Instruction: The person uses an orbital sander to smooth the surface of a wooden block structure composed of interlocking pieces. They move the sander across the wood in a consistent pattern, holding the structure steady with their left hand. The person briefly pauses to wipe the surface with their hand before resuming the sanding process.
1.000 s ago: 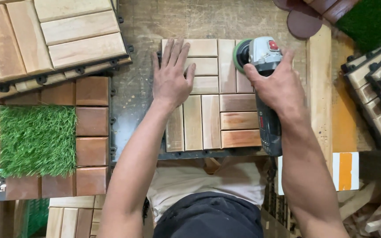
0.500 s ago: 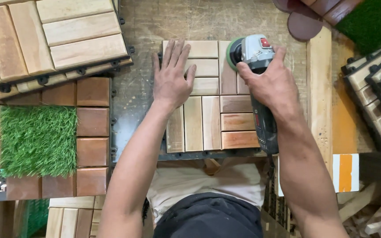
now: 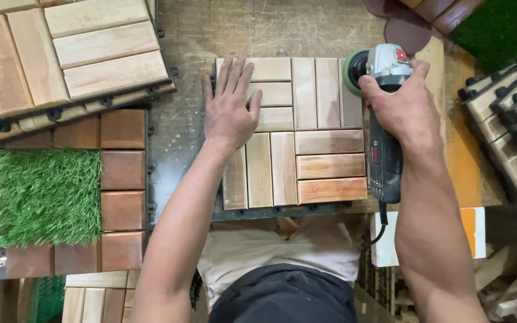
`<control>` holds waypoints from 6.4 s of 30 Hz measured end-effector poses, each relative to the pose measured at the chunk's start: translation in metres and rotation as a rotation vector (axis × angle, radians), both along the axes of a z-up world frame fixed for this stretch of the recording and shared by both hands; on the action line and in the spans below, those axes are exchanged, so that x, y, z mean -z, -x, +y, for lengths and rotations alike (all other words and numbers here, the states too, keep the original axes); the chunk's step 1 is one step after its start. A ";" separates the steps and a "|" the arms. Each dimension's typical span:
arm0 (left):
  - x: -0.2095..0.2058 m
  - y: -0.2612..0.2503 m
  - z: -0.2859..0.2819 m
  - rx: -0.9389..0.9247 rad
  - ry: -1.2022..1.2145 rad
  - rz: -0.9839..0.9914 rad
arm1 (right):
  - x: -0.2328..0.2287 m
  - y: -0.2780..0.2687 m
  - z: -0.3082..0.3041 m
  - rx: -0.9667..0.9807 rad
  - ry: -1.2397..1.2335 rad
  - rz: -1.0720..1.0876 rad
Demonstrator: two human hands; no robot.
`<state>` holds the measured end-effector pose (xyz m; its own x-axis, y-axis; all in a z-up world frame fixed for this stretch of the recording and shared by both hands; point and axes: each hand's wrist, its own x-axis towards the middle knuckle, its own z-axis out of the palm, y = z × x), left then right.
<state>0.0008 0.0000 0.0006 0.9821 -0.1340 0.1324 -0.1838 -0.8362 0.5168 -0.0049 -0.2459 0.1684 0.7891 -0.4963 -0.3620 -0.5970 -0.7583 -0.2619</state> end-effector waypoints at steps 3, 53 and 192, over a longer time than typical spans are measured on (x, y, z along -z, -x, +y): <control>0.002 0.000 0.000 -0.002 0.005 -0.007 | 0.002 -0.001 0.011 -0.039 -0.054 -0.047; 0.010 -0.002 0.000 -0.029 0.034 -0.080 | 0.006 -0.038 0.062 -0.167 -0.033 0.004; 0.015 0.133 -0.010 -0.479 0.323 -0.248 | 0.024 0.032 0.158 -0.532 -0.093 -0.061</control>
